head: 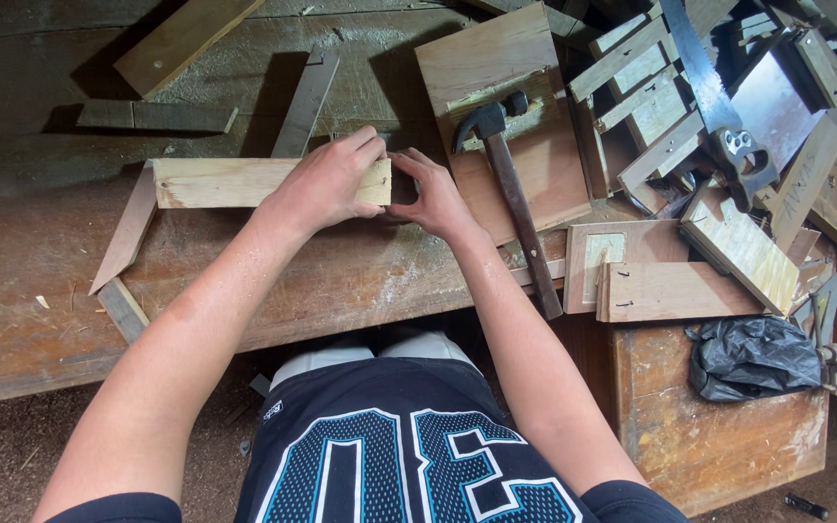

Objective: The person assembles small wooden pieces into a rectangular frame using a hammer and nails. They repeatedly position the pieces, drive nails into the joints, and check alignment throughout the process.

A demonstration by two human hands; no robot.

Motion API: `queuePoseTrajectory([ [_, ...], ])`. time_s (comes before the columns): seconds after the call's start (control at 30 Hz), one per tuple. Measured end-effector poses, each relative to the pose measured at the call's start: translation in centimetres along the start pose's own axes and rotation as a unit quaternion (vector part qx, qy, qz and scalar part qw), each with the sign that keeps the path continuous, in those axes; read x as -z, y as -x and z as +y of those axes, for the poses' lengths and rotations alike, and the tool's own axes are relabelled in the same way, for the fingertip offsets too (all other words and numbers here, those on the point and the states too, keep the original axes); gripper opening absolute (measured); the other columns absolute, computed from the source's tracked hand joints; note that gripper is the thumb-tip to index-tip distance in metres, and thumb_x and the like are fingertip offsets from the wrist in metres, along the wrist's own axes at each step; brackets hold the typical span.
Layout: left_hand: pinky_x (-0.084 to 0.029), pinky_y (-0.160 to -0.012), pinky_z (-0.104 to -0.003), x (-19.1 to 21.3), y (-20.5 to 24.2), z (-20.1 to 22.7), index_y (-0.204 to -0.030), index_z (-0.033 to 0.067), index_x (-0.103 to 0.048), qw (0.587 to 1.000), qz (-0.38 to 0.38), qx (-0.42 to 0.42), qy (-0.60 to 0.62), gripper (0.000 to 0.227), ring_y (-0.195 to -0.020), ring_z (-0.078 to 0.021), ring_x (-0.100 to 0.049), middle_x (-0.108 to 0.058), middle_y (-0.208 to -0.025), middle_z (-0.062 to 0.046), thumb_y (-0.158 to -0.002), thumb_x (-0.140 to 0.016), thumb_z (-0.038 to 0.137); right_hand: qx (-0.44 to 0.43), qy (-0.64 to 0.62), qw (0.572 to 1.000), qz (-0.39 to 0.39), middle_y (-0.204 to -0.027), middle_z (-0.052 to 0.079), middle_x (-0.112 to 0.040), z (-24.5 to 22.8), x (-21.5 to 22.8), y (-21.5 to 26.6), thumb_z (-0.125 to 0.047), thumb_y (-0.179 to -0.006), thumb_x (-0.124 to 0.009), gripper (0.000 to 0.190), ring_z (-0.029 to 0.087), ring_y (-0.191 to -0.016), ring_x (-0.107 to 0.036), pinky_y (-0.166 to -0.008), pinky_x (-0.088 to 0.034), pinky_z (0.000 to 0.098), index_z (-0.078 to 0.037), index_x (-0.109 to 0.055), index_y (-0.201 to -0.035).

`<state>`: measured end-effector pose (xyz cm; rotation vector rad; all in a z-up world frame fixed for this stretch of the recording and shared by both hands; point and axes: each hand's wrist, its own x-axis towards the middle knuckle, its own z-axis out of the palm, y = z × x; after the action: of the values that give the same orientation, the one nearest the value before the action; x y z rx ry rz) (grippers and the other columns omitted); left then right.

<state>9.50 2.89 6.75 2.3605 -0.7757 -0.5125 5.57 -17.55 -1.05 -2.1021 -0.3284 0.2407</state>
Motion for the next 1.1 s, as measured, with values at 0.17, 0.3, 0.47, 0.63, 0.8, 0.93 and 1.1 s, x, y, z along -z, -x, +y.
queuePoseTrajectory([
  [0.17,-0.056,-0.091,-0.046,0.1,0.1,-0.5,-0.117,-0.0009,-0.055,0.999,0.017,-0.050,-0.008,0.085,-0.107,-0.0371,-0.065,-0.057,-0.119,-0.016,-0.051,-0.099,0.030,0.016,0.009,1.000,0.008,-0.133,0.022,-0.064,-0.2,-0.3,-0.1,-0.013,-0.067,-0.090,0.074,0.038,-0.123,-0.063,-0.105,-0.051,0.0407,0.000,-0.063,-0.134],
  [0.3,-0.055,-0.092,-0.047,0.1,0.2,-0.9,-0.120,0.0010,-0.057,0.997,0.021,-0.044,-0.055,0.085,-0.106,-0.0343,-0.067,-0.059,-0.117,-0.014,-0.052,-0.099,0.032,-0.023,0.019,1.000,0.002,-0.135,0.021,-0.064,-0.4,-0.5,0.1,-0.015,-0.068,-0.088,0.073,0.036,-0.124,-0.064,-0.105,-0.052,0.0396,-0.001,-0.063,-0.135],
  [0.47,-0.057,-0.092,-0.045,-0.1,0.9,-1.0,-0.120,0.0075,-0.060,1.000,0.004,0.009,-0.013,0.072,-0.106,-0.0305,-0.068,-0.061,-0.117,-0.009,-0.061,-0.097,0.029,-0.001,0.025,0.999,0.021,-0.135,0.022,-0.062,-0.8,-0.7,0.2,-0.015,-0.069,-0.090,0.072,0.037,-0.124,-0.063,-0.105,-0.051,0.0409,0.002,-0.064,-0.134],
  [0.63,-0.058,-0.091,-0.045,0.0,1.0,-0.7,-0.119,0.0073,-0.061,1.000,0.015,0.005,0.000,0.071,-0.106,-0.0307,-0.068,-0.061,-0.117,-0.008,-0.061,-0.097,0.027,0.001,0.021,1.000,0.024,-0.132,0.020,-0.065,-1.2,-0.7,0.3,-0.016,-0.070,-0.087,0.068,0.037,-0.122,-0.065,-0.104,-0.053,0.0403,0.002,-0.064,-0.132],
  [0.8,-0.057,-0.091,-0.045,0.2,0.6,-1.0,-0.119,0.0064,-0.062,1.000,0.004,0.006,0.002,0.070,-0.106,-0.0312,-0.068,-0.062,-0.116,-0.008,-0.060,-0.097,0.024,0.021,0.036,0.999,0.035,-0.131,0.022,-0.064,-1.1,-0.9,0.3,-0.018,-0.069,-0.090,0.069,0.039,-0.121,-0.064,-0.103,-0.052,0.0422,0.003,-0.065,-0.130],
  [0.93,-0.057,-0.089,-0.044,0.1,0.5,-1.5,-0.119,0.0054,-0.063,1.000,-0.001,0.006,0.008,0.070,-0.106,-0.0316,-0.068,-0.063,-0.115,-0.009,-0.060,-0.097,0.024,0.015,0.021,0.999,0.023,-0.128,0.021,-0.066,-1.1,-0.7,0.3,-0.024,-0.070,-0.091,0.068,0.038,-0.119,-0.066,-0.101,-0.053,0.0413,0.002,-0.066,-0.128],
  [1.1,-0.057,-0.089,-0.044,1.4,-0.6,-2.2,-0.115,0.0029,-0.069,0.998,0.011,-0.055,0.025,0.068,-0.106,-0.0331,-0.068,-0.068,-0.110,-0.013,-0.059,-0.098,0.031,-0.010,-0.035,0.999,0.002,-0.119,0.018,-0.067,-1.8,0.3,0.2,-0.031,-0.069,-0.090,0.074,0.029,-0.111,-0.069,-0.097,-0.054,0.0389,0.002,-0.065,-0.130],
])
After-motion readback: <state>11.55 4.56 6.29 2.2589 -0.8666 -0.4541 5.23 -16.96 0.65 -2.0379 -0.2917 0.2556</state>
